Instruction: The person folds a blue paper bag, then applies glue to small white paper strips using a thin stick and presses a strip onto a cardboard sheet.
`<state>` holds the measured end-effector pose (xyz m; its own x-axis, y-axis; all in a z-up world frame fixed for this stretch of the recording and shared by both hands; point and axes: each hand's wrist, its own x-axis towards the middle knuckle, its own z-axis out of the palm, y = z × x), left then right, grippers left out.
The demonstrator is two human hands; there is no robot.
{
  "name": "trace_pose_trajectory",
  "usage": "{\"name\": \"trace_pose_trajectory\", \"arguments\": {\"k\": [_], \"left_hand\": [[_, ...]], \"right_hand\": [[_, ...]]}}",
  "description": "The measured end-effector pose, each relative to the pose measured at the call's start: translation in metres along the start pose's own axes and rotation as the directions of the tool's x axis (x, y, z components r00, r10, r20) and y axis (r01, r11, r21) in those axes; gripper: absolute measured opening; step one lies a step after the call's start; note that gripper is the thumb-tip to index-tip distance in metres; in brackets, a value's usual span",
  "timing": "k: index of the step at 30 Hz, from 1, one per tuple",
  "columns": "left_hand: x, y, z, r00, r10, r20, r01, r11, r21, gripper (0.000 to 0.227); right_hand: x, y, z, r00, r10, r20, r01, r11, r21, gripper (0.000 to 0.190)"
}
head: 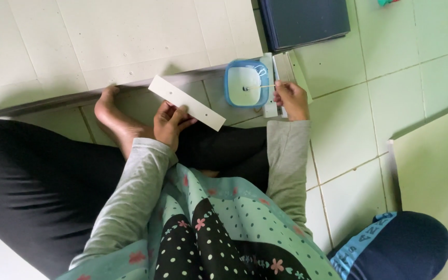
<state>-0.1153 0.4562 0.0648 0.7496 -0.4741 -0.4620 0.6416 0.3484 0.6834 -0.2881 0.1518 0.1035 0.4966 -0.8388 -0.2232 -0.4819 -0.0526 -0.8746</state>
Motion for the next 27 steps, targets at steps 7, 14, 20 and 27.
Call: {"name": "trace_pose_trajectory", "arguments": {"k": [7,14,20,27], "left_hand": [[0.007,-0.010,-0.011,0.998,0.008,0.070,-0.004,0.998,-0.060,0.013],[0.005,-0.004,-0.010,0.993,0.054,0.102,-0.051,0.998,-0.031,0.018],[0.011,-0.013,-0.013,0.991,0.046,0.126,-0.049,0.998,0.024,0.021],[0.010,-0.010,-0.011,0.991,0.047,0.127,-0.050,0.998,0.024,0.026]], "right_hand": [[-0.006,-0.020,0.034,0.951,-0.280,0.134,0.288,0.956,-0.052,0.017],[-0.046,-0.050,0.058,0.793,-0.559,0.243,0.609,0.735,-0.296,0.011],[-0.060,-0.051,0.063,0.781,-0.517,0.350,0.611,0.750,-0.254,0.013],[-0.060,-0.056,0.061,0.767,-0.521,0.374,0.616,0.761,-0.202,0.019]]}}
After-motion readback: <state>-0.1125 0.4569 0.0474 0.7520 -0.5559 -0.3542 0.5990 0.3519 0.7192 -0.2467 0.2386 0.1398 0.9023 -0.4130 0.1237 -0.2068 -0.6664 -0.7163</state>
